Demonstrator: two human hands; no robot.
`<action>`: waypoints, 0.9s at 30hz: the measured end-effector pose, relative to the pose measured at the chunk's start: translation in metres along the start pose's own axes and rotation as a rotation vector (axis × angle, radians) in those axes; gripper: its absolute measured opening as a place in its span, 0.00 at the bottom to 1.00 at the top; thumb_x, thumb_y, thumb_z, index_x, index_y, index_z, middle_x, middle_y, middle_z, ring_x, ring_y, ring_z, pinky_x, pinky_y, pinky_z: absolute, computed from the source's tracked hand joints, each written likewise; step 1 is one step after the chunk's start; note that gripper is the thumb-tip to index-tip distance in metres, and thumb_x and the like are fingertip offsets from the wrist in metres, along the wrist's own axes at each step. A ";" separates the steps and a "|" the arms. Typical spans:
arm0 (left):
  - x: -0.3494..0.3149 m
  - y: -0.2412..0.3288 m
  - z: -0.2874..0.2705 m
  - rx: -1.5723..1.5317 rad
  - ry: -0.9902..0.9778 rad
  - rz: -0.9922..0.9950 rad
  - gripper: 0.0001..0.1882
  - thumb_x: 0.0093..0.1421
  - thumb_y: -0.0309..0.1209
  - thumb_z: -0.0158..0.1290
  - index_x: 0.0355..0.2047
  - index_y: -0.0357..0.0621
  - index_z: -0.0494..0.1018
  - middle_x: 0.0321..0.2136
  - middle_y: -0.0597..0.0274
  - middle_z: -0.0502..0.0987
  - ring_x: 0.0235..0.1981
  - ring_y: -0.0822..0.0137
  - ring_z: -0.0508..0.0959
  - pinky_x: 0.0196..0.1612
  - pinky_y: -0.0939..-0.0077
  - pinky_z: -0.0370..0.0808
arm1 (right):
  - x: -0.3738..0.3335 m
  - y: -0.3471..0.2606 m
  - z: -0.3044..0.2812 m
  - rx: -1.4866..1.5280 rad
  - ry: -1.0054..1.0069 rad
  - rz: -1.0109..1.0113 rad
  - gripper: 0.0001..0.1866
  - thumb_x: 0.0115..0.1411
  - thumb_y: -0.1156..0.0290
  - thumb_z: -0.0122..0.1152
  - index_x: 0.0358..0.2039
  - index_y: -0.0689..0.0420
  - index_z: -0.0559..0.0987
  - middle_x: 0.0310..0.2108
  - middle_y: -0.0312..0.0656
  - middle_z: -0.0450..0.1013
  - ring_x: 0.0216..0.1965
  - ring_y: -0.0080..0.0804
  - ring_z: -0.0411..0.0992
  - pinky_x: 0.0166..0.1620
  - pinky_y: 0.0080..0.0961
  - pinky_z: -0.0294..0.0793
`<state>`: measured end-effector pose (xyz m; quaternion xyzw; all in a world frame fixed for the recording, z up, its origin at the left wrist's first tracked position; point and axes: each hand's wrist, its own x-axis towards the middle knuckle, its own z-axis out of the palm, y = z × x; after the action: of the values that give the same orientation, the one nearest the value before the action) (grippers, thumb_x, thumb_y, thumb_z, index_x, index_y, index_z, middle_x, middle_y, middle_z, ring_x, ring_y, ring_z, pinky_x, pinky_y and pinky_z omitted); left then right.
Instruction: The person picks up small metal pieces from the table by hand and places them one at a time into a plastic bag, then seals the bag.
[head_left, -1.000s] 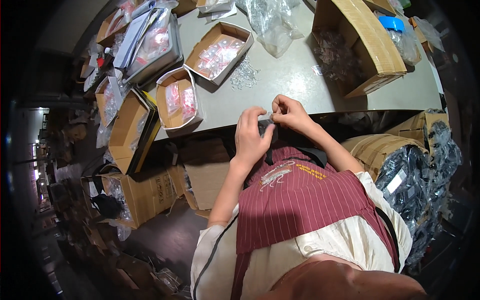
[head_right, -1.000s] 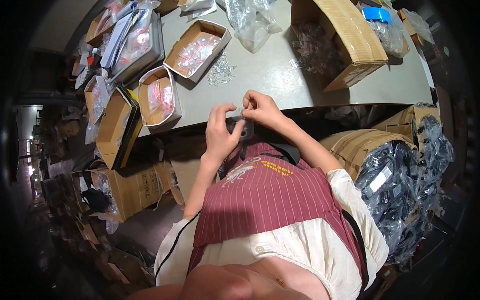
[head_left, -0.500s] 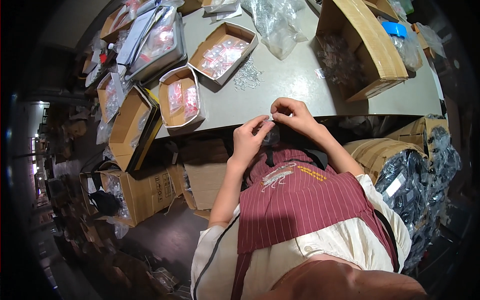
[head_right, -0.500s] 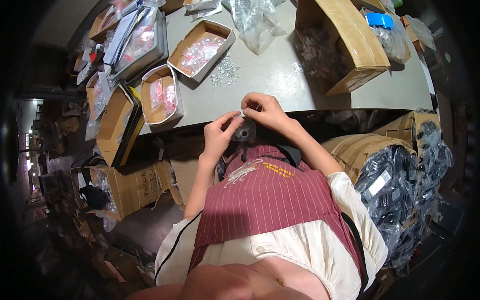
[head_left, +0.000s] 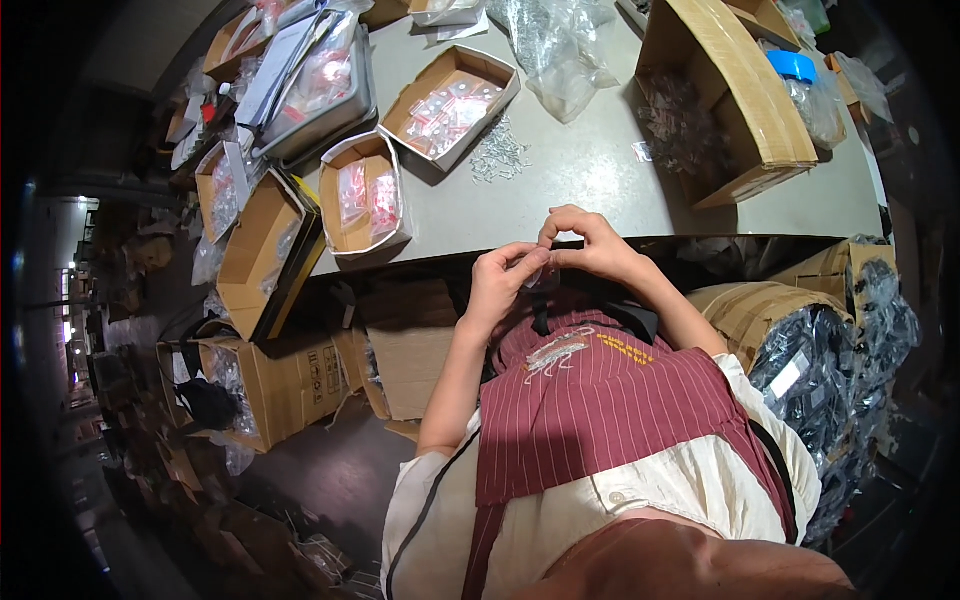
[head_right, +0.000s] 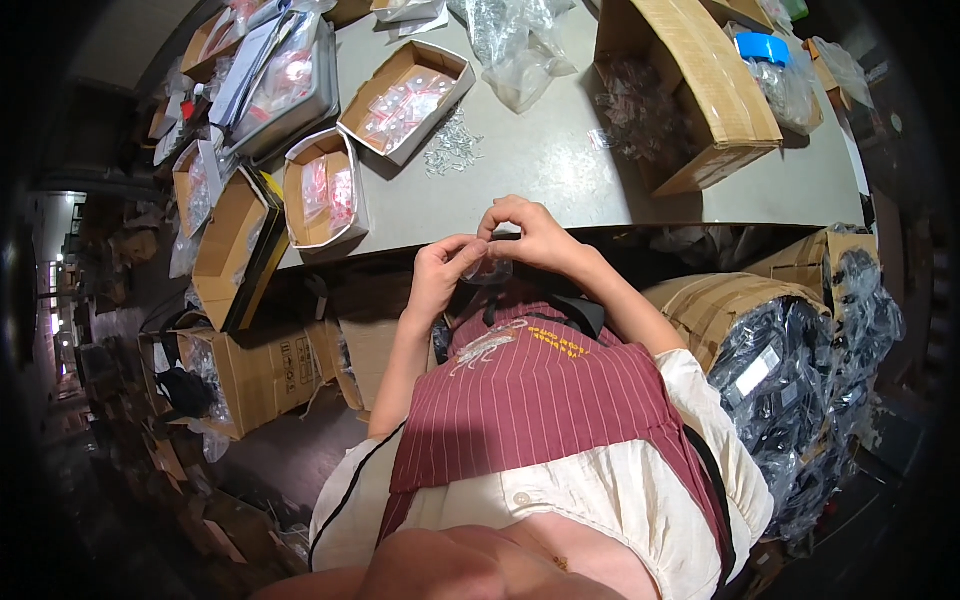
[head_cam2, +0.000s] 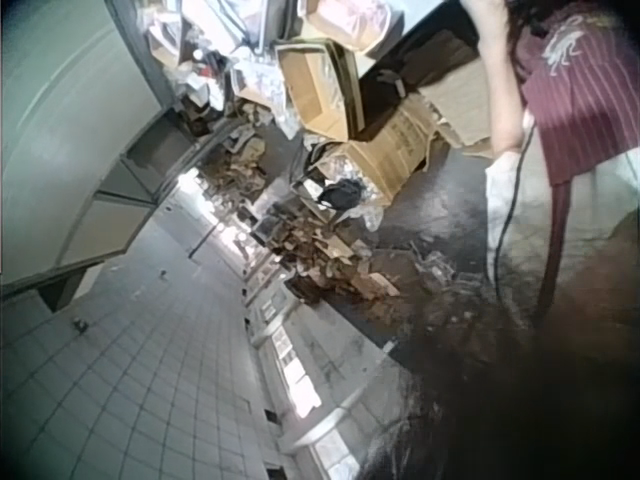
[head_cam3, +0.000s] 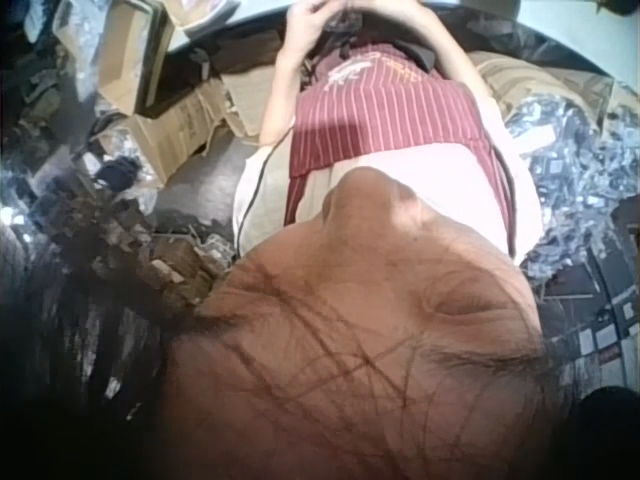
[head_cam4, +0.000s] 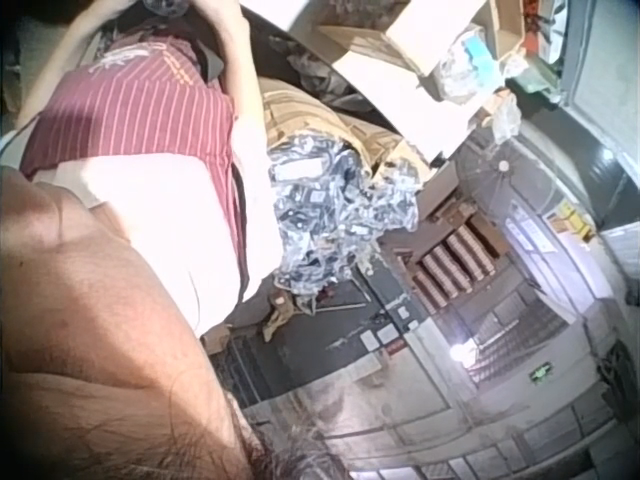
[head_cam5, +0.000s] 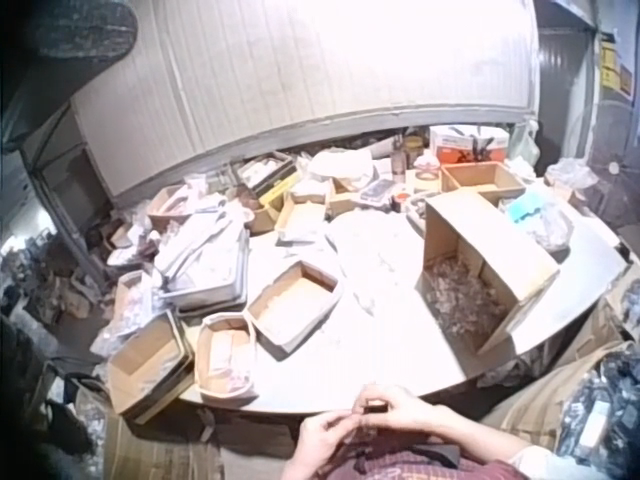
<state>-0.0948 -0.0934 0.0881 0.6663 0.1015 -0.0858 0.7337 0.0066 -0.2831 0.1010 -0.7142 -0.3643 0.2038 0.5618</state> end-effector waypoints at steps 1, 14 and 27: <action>0.001 -0.002 0.000 0.000 0.001 0.001 0.14 0.65 0.34 0.61 0.42 0.33 0.82 0.31 0.64 0.83 0.30 0.80 0.77 0.35 0.83 0.74 | 0.001 0.005 -0.001 0.069 -0.024 0.023 0.08 0.49 0.71 0.68 0.30 0.57 0.80 0.32 0.37 0.78 0.46 0.37 0.73 0.66 0.42 0.60; 0.000 -0.006 -0.007 -0.443 0.143 -0.146 0.14 0.64 0.32 0.59 0.46 0.38 0.72 0.25 0.67 0.76 0.24 0.75 0.77 0.28 0.83 0.72 | 0.001 0.016 0.001 0.151 0.139 0.057 0.05 0.54 0.67 0.71 0.29 0.53 0.86 0.35 0.32 0.83 0.62 0.40 0.69 0.73 0.53 0.37; 0.008 -0.025 -0.004 -0.373 0.263 -0.108 0.16 0.64 0.29 0.58 0.49 0.37 0.68 0.25 0.67 0.74 0.24 0.75 0.75 0.29 0.83 0.71 | -0.001 0.023 0.009 -0.113 0.187 0.003 0.05 0.54 0.67 0.68 0.31 0.52 0.84 0.37 0.32 0.81 0.67 0.47 0.63 0.74 0.56 0.35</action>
<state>-0.0931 -0.0921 0.0619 0.5180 0.2461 -0.0170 0.8190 0.0067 -0.2808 0.0764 -0.7613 -0.3202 0.1160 0.5518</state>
